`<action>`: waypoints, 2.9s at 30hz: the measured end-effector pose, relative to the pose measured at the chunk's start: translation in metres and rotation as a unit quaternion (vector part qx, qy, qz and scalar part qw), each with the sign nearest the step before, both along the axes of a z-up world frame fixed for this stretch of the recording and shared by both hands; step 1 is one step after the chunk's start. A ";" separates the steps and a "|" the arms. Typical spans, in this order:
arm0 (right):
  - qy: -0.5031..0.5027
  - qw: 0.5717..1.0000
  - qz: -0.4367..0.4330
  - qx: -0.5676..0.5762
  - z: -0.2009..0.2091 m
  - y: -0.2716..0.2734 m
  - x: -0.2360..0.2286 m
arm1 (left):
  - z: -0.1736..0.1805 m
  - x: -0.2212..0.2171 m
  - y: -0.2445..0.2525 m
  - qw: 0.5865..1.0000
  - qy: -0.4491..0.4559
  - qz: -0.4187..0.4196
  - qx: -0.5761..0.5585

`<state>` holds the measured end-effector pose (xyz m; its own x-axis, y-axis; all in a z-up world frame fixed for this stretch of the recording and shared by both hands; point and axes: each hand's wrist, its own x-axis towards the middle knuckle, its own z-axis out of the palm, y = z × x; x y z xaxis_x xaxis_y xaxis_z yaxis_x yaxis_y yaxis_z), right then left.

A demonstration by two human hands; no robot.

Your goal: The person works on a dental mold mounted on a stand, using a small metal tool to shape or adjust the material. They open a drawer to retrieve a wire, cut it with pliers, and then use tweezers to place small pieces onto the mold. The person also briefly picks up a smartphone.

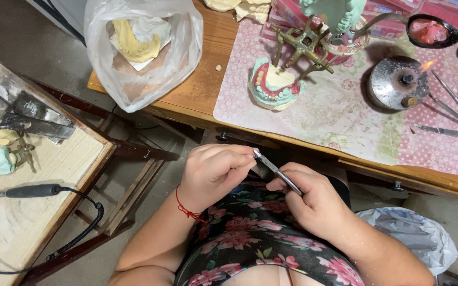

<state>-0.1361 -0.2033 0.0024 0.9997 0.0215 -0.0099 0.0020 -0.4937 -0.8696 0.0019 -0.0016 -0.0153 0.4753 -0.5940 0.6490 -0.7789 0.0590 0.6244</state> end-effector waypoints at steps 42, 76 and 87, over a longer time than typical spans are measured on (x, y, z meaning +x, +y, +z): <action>-0.024 0.968 0.113 0.224 -0.011 -0.013 0.013 | -0.030 -0.018 -0.007 0.819 0.544 -0.158 -0.096; -0.191 0.906 -0.104 -0.363 0.009 -0.167 -0.077 | -0.009 -0.013 -0.038 0.836 0.527 -0.134 0.067; -0.310 0.823 -0.250 -0.405 0.011 -0.163 -0.071 | 0.000 -0.011 -0.083 0.828 0.533 -0.172 0.014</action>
